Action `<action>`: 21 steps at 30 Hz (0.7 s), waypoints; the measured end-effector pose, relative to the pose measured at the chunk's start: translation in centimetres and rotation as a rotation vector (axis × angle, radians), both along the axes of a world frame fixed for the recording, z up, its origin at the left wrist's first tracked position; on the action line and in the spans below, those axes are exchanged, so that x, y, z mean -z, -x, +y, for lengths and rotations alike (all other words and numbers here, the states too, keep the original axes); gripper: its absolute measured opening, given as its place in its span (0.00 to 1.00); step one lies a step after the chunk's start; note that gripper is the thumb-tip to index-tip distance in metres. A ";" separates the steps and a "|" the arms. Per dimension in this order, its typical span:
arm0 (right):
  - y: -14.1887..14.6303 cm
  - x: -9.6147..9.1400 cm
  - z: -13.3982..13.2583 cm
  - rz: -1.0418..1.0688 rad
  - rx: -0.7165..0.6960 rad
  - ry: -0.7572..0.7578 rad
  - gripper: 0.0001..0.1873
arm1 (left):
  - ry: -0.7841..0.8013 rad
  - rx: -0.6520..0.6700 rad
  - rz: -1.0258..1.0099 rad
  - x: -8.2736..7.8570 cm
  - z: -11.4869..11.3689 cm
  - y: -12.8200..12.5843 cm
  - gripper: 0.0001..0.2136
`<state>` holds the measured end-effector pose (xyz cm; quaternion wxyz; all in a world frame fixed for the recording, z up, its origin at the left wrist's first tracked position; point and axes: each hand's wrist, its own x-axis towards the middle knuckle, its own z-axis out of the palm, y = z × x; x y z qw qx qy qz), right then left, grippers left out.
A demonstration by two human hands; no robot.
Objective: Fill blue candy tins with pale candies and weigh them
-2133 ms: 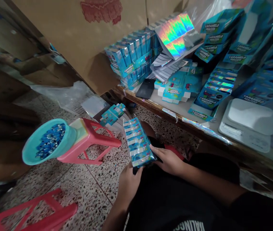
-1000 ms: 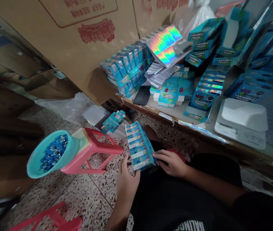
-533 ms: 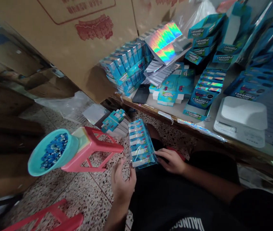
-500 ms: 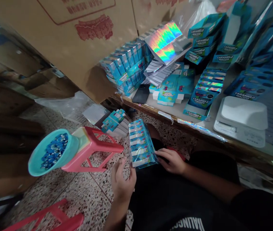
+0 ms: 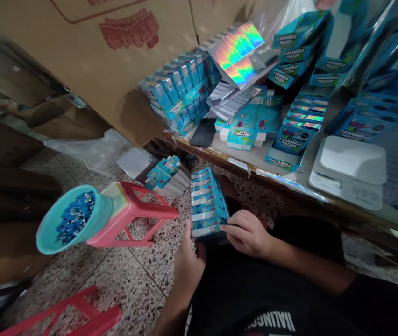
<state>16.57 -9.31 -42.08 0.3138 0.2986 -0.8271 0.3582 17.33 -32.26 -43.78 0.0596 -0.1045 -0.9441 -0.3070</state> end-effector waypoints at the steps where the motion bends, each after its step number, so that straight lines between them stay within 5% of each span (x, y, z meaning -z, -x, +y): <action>1: 0.0 -0.2 0.1 0.005 0.000 0.007 0.18 | -0.016 -0.013 0.029 0.0 0.1 -0.1 0.29; 7: -0.1 -1.3 0.4 0.025 0.000 0.031 0.13 | -0.064 0.014 0.421 -0.5 0.7 0.5 0.23; 14: 0.0 -2.3 -0.5 0.024 0.068 0.055 0.07 | -0.213 -0.122 0.011 -0.2 1.2 1.0 0.25; 21: -0.1 -3.1 -1.1 -0.014 0.114 0.058 0.04 | -0.236 -0.149 0.324 0.9 0.6 1.1 0.08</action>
